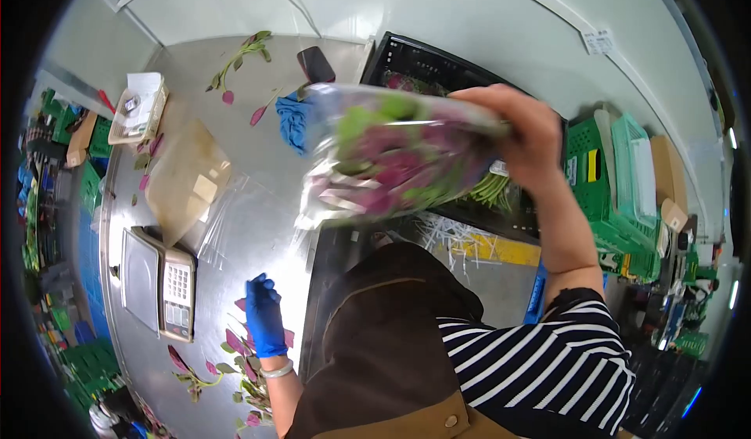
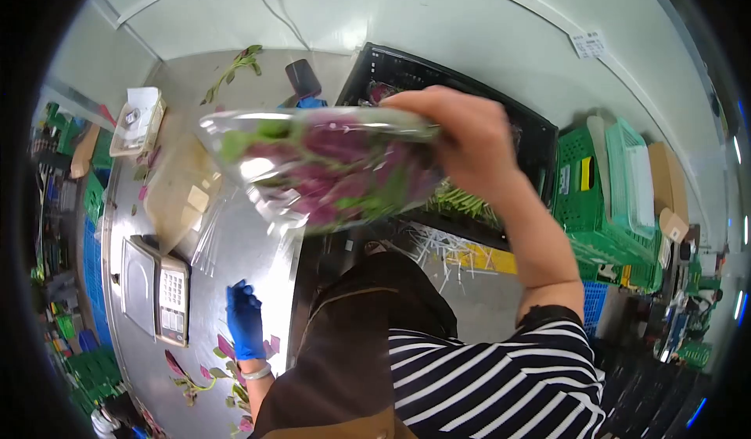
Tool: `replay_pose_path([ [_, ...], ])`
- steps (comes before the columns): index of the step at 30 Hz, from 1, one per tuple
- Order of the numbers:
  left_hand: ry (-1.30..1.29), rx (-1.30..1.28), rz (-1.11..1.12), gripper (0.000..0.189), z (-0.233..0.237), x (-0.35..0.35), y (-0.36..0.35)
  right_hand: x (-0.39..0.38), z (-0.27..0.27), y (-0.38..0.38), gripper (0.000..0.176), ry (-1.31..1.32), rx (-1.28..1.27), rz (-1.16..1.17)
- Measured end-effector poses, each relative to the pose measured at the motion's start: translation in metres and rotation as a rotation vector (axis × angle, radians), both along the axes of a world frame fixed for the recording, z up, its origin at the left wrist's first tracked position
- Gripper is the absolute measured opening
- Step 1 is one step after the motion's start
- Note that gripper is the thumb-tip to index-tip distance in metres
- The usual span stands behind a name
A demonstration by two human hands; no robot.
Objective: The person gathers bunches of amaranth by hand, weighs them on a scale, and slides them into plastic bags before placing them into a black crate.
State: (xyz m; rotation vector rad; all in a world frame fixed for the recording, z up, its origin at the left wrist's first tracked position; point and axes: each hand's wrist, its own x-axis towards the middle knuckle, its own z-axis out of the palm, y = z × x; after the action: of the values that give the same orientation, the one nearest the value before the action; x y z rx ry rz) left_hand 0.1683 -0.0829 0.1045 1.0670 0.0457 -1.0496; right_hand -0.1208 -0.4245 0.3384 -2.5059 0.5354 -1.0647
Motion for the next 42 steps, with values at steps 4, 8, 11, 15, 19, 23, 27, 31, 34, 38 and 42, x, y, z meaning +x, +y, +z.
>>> replay_pose_path([
  [4,-0.087,0.229,-0.226,0.027,-0.005,-0.038,-0.024,-0.033,0.006,-0.039,0.042,0.153,-0.195,-0.1],
  [8,-0.136,0.293,-0.229,0.025,-0.017,-0.055,-0.025,-0.094,-0.04,-0.144,0.033,0.257,0.472,-0.282],
  [11,-0.107,0.342,-0.123,0.028,-0.027,-0.063,-0.001,-0.107,-0.107,-0.251,0.037,0.38,0.205,-0.327],
  [15,0.001,0.342,0.111,0.027,-0.041,-0.087,0.038,-0.036,-0.132,-0.246,0.04,0.614,-0.484,-0.47],
  [19,0.025,0.42,0.292,0.025,-0.049,-0.126,0.094,0.093,-0.17,-0.156,0.039,0.444,0.033,-0.023],
  [23,0.065,0.406,0.475,0.024,-0.05,-0.158,0.149,0.195,-0.183,0.028,0.034,0.562,-0.104,0.715],
  [27,0.108,0.386,0.636,0.025,-0.076,-0.168,0.21,0.242,-0.216,0.206,0.025,0.448,0.052,1.199],
  [31,0.088,0.307,0.651,0.027,-0.094,-0.161,0.271,0.285,-0.245,0.372,0.024,0.421,0.189,1.439],
  [34,0.088,0.336,0.674,0.024,-0.099,-0.151,0.325,0.332,-0.264,0.483,0.026,0.597,0.356,1.389],
  [38,-0.004,0.502,0.68,0.029,-0.096,-0.143,0.427,0.401,-0.306,0.605,0.03,0.657,0.317,1.214],
  [42,0.06,0.648,0.769,0.028,-0.065,-0.121,0.518,0.45,-0.35,0.674,0.022,0.408,-0.049,1.057],
])
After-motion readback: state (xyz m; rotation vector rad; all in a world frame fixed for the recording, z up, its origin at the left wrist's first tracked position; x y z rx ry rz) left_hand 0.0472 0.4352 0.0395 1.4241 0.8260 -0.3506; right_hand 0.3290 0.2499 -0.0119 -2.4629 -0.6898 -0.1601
